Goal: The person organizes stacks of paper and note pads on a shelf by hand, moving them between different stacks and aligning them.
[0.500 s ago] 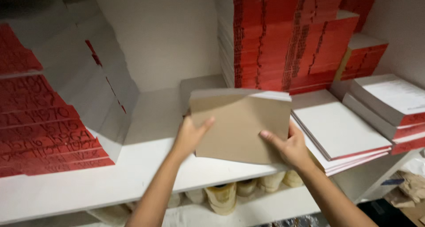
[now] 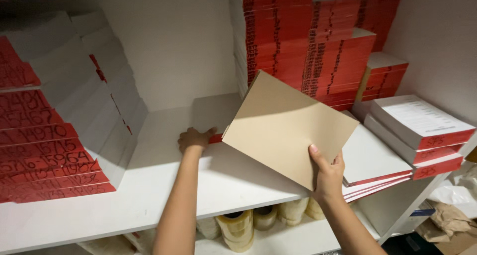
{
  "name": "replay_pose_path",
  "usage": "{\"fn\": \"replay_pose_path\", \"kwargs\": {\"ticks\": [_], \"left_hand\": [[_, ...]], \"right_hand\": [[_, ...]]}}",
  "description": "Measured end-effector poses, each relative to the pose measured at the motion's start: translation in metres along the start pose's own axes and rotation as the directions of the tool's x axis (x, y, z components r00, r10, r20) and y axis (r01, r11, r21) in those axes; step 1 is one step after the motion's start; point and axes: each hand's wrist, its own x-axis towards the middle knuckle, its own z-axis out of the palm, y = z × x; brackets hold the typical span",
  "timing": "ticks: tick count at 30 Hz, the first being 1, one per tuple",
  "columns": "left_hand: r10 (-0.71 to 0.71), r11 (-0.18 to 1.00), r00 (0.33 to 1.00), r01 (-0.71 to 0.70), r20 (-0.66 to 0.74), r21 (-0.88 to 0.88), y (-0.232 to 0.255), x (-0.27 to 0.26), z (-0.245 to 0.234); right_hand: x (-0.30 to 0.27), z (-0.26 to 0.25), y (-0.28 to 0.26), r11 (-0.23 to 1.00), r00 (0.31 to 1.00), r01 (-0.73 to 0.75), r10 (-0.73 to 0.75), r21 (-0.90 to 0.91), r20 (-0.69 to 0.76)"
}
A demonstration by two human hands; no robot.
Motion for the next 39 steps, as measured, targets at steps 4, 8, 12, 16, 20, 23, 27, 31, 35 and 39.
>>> {"fn": "replay_pose_path", "kwargs": {"ticks": [4, 8, 12, 16, 20, 23, 27, 31, 35, 39], "left_hand": [[0.013, 0.985, 1.000, -0.014, -0.006, -0.171, -0.007, 0.010, -0.005], [-0.061, 0.953, 0.995, 0.035, -0.079, -0.302, -0.036, 0.027, -0.008], [-0.041, 0.891, 0.999, 0.027, -0.022, -0.453, -0.076, 0.032, -0.021], [-0.124, 0.927, 0.992, 0.104, -0.035, -0.360, -0.137, 0.010, -0.045], [-0.121, 0.809, 0.993, 0.091, -0.014, -0.580, -0.201, -0.033, -0.059], [-0.144, 0.904, 0.989, 0.114, -0.041, -0.411, -0.227, -0.065, -0.076], [-0.140, 0.865, 0.925, 0.288, -0.352, 0.411, -0.228, -0.107, -0.089], [-0.023, 0.783, 0.932, 0.242, -0.361, 0.574, -0.193, -0.091, -0.064], [0.470, 0.821, 0.857, -0.336, -0.211, 0.462, -0.135, -0.045, -0.041], [0.646, 0.756, 0.734, -0.576, -0.212, 0.312, -0.086, -0.015, -0.034]], "right_hand": [[-0.002, 0.006, -0.006, 1.000, 1.000, -0.010, 0.010, 0.013, 0.001], [0.000, 0.006, -0.006, 1.000, 1.000, 0.006, -0.006, 0.026, 0.009], [0.009, 0.002, 0.004, 1.000, 0.999, 0.029, -0.029, 0.010, 0.031], [0.007, 0.002, 0.005, 1.000, 0.999, 0.028, -0.028, 0.005, 0.046], [-0.001, 0.003, 0.000, 0.998, 0.995, 0.059, -0.061, 0.016, 0.084], [-0.005, 0.003, -0.003, 0.997, 0.989, 0.074, -0.078, 0.036, 0.128], [-0.007, 0.001, 0.004, 0.962, 0.951, 0.265, -0.250, -0.063, 0.180], [-0.016, 0.028, 0.015, 0.918, 0.915, 0.382, -0.360, -0.102, 0.184], [-0.006, 0.078, 0.035, 0.733, 0.726, 0.669, -0.611, -0.120, 0.317], [0.003, 0.138, 0.012, -0.200, -0.045, 0.968, -0.728, -0.150, 0.684]]}}
